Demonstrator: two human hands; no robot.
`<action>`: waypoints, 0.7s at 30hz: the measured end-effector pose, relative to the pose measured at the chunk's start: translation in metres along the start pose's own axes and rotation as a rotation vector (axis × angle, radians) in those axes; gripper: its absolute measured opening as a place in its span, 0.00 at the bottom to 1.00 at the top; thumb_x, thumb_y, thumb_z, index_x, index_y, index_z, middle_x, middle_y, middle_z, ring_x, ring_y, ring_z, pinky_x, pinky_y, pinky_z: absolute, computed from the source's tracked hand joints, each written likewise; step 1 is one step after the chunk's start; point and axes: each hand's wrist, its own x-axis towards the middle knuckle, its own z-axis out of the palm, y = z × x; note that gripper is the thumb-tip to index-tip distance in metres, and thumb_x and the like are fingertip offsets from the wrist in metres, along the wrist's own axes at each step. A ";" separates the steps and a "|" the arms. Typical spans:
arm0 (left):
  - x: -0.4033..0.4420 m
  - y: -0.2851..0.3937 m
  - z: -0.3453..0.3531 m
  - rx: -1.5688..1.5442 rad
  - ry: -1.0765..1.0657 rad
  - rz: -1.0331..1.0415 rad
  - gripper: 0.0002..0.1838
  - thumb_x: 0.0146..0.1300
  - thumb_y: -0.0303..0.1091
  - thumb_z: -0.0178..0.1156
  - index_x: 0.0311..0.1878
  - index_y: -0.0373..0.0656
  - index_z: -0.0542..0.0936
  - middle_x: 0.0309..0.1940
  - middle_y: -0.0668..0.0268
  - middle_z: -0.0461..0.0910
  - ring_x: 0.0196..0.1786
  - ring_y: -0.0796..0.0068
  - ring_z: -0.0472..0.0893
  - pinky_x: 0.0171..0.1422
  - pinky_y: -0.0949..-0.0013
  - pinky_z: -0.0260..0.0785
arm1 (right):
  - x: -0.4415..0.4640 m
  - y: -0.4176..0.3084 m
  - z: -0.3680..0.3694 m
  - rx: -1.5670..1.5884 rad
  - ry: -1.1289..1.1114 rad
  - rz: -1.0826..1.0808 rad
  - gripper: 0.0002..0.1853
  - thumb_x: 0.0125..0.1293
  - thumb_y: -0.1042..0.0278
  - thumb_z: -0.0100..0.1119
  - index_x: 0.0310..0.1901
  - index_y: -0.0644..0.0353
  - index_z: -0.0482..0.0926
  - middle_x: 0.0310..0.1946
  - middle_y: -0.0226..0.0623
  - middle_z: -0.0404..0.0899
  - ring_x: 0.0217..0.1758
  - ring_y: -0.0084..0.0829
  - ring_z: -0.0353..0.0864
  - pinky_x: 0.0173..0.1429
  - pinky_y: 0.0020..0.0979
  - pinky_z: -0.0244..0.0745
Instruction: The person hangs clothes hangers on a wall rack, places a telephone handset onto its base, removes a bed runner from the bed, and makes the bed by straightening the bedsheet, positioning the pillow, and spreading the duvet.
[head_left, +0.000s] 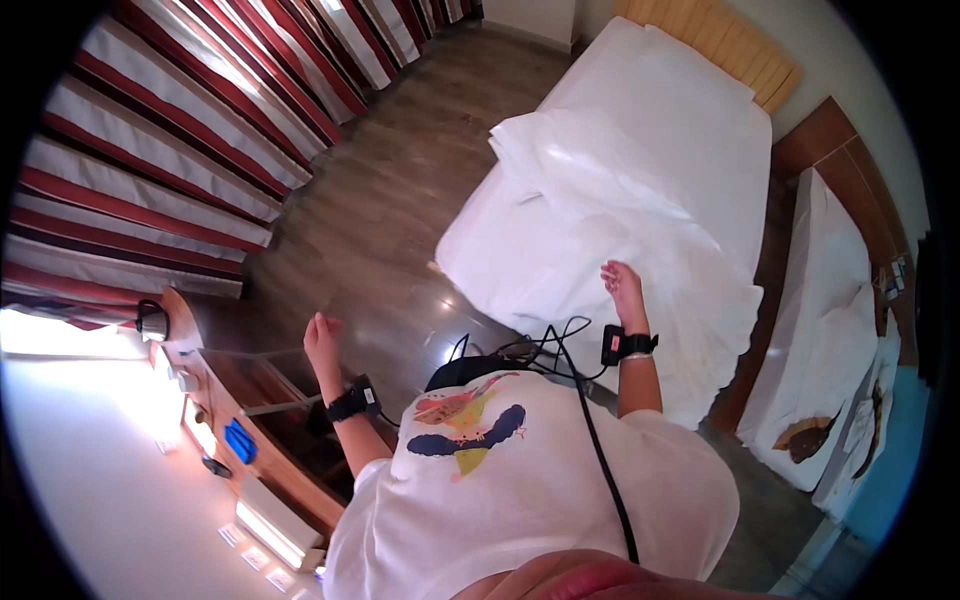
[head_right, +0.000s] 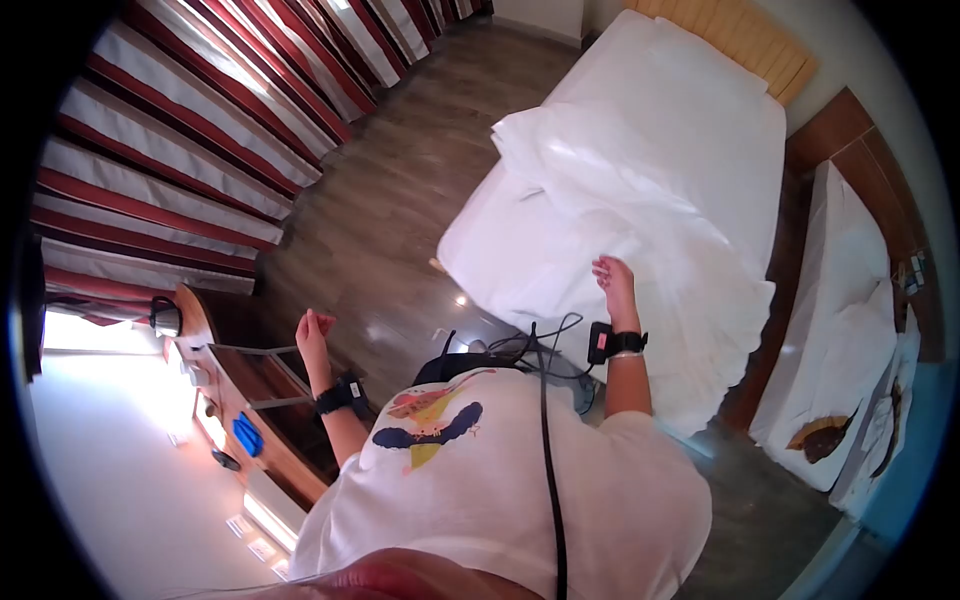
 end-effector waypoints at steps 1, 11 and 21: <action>0.008 0.002 -0.020 -0.015 0.069 -0.030 0.17 0.61 0.40 0.45 0.22 0.38 0.70 0.20 0.68 0.72 0.26 0.81 0.71 0.34 0.79 0.64 | 0.002 -0.002 0.027 -0.022 -0.019 -0.013 0.12 0.57 0.63 0.44 0.38 0.62 0.71 0.32 0.34 0.74 0.34 0.25 0.72 0.37 0.21 0.64; 0.109 -0.019 -0.093 -0.074 0.172 -0.115 0.15 0.61 0.40 0.45 0.25 0.39 0.72 0.21 0.72 0.71 0.26 0.85 0.67 0.32 0.81 0.60 | 0.060 -0.003 0.231 -0.130 -0.130 -0.078 0.10 0.56 0.65 0.44 0.35 0.60 0.72 0.29 0.34 0.76 0.30 0.23 0.73 0.34 0.21 0.63; 0.302 0.048 -0.094 0.197 0.138 0.122 0.15 0.60 0.38 0.45 0.25 0.38 0.72 0.21 0.71 0.72 0.26 0.84 0.67 0.32 0.80 0.60 | 0.180 -0.012 0.343 -0.098 0.082 -0.098 0.10 0.52 0.63 0.47 0.33 0.58 0.72 0.27 0.33 0.75 0.27 0.21 0.72 0.29 0.20 0.61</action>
